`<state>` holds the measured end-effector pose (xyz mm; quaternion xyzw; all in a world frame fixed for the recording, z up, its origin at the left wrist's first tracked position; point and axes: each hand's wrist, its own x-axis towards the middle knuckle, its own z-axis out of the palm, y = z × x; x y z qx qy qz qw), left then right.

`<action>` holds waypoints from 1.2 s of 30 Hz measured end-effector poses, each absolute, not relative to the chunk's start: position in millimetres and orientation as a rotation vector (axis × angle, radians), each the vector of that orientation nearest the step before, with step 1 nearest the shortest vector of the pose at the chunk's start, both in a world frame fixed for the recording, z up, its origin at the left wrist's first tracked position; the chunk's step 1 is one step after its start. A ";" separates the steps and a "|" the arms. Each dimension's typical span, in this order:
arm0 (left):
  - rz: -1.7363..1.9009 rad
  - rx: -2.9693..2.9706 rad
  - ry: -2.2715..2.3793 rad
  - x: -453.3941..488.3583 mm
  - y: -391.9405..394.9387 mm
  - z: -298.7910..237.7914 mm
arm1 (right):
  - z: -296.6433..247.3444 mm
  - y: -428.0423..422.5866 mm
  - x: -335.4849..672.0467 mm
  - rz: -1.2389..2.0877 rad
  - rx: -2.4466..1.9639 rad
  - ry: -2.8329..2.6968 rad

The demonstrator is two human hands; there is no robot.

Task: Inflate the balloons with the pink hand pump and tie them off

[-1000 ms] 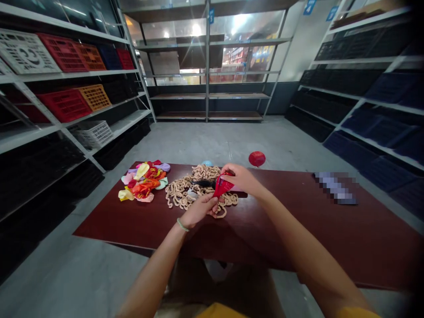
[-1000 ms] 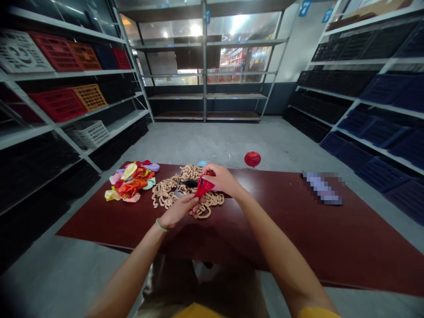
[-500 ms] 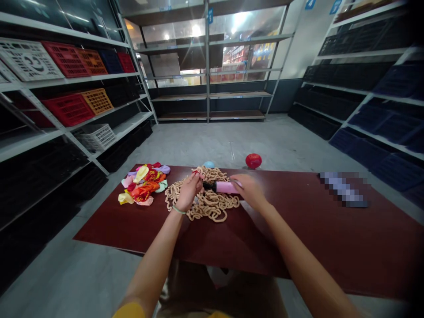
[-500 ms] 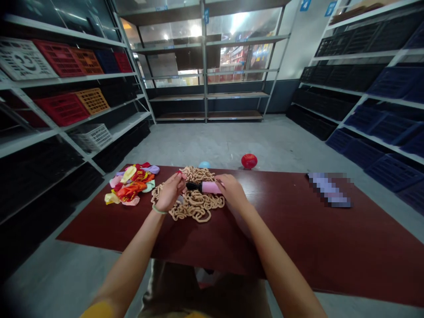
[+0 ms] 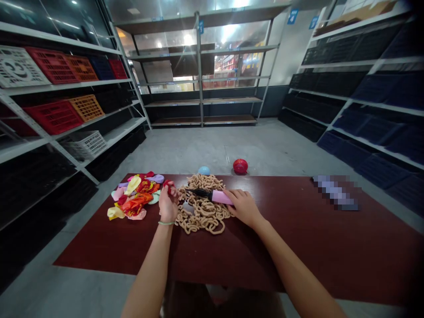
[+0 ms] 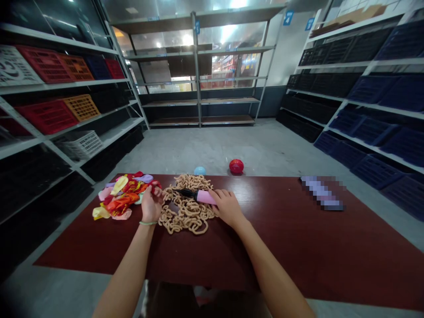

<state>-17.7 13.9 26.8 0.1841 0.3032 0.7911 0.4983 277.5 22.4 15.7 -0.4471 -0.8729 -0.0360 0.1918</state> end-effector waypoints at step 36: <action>1.878 0.587 0.828 0.5 8.0 34.1 | 22.7 -14.2 241.8 -0.120 -1.067 -2.550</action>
